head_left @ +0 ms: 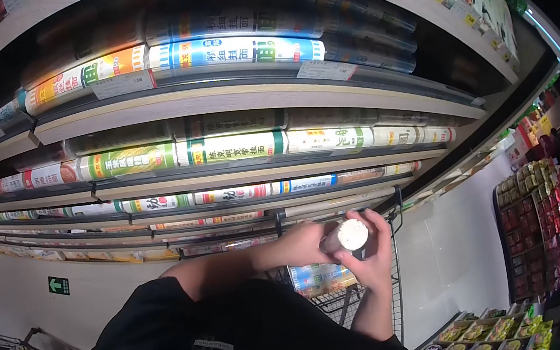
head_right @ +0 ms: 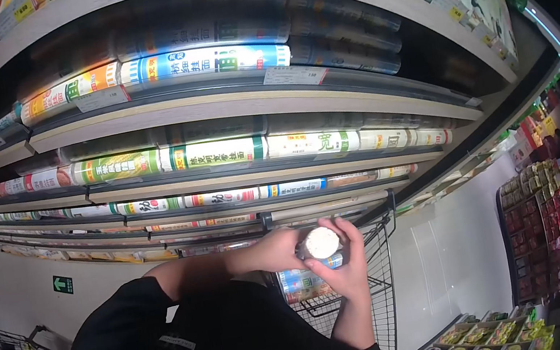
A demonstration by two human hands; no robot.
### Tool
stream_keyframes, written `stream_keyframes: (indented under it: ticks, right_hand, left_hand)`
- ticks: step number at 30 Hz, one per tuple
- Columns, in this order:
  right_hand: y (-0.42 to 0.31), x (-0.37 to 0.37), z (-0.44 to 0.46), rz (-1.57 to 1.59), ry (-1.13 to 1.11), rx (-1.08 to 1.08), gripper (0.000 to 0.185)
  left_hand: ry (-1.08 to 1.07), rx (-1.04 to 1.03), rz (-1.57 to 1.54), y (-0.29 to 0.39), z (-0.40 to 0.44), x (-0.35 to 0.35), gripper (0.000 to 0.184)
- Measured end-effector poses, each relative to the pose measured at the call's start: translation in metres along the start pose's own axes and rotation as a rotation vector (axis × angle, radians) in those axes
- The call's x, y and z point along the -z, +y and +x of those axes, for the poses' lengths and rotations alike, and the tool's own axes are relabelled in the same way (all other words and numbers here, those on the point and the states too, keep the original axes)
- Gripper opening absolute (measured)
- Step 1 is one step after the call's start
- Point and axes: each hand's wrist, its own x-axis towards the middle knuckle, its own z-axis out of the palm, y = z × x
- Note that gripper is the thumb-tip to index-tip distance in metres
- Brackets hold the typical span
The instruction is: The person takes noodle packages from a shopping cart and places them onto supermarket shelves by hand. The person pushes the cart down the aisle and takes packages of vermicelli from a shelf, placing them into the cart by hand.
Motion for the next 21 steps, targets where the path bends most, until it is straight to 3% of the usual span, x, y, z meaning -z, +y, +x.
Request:
stream_keyframes:
  ticks: [3,7,8,10,12,14,16,17,18,20,21]
  right_hand:
    - [-0.009,0.009,0.023,-0.268,-0.137,-0.01,0.107]
    - [-0.017,0.019,0.054,-0.491,-0.186,-0.049,0.08]
    - [-0.02,0.025,0.065,-0.487,-0.159,-0.04,0.074]
    - [-0.033,0.047,0.091,-0.587,-0.177,0.041,0.066]
    - [-0.043,0.073,0.121,-0.551,-0.16,0.088,0.065]
    - [-0.063,0.096,0.149,-0.531,-0.201,-0.039,0.059]
    - [-0.087,0.109,0.179,-0.622,-0.199,0.04,0.055]
    - [-0.093,0.119,0.193,-0.603,-0.193,0.045,0.055]
    - [-0.098,0.129,0.211,-0.701,-0.191,0.198,0.058]
    - [-0.104,0.144,0.242,-0.771,-0.145,0.21,0.061]
    - [-0.109,0.146,0.255,-0.794,-0.132,0.203,0.061]
  left_hand:
    - [0.133,-0.069,-0.377,0.011,0.003,0.015,0.052]
    - [0.254,-0.164,-0.427,0.059,0.008,0.056,0.057]
    - [0.236,-0.284,-0.603,0.07,0.011,0.064,0.054]
    - [0.209,-0.401,-0.466,0.083,0.016,0.093,0.057]
    - [0.319,-0.491,-0.377,0.103,0.014,0.13,0.062]
    - [0.286,-0.482,-0.442,0.12,0.019,0.164,0.062]
    - [0.224,-0.41,-0.41,0.138,0.026,0.192,0.065]
    - [0.244,-0.306,-0.241,0.148,0.029,0.202,0.061]
    - [0.334,-0.333,0.071,0.148,0.038,0.211,0.053]
    - [0.532,-0.396,0.764,0.149,0.055,0.227,0.052]
    - [0.586,-0.484,0.963,0.148,0.064,0.233,0.056]
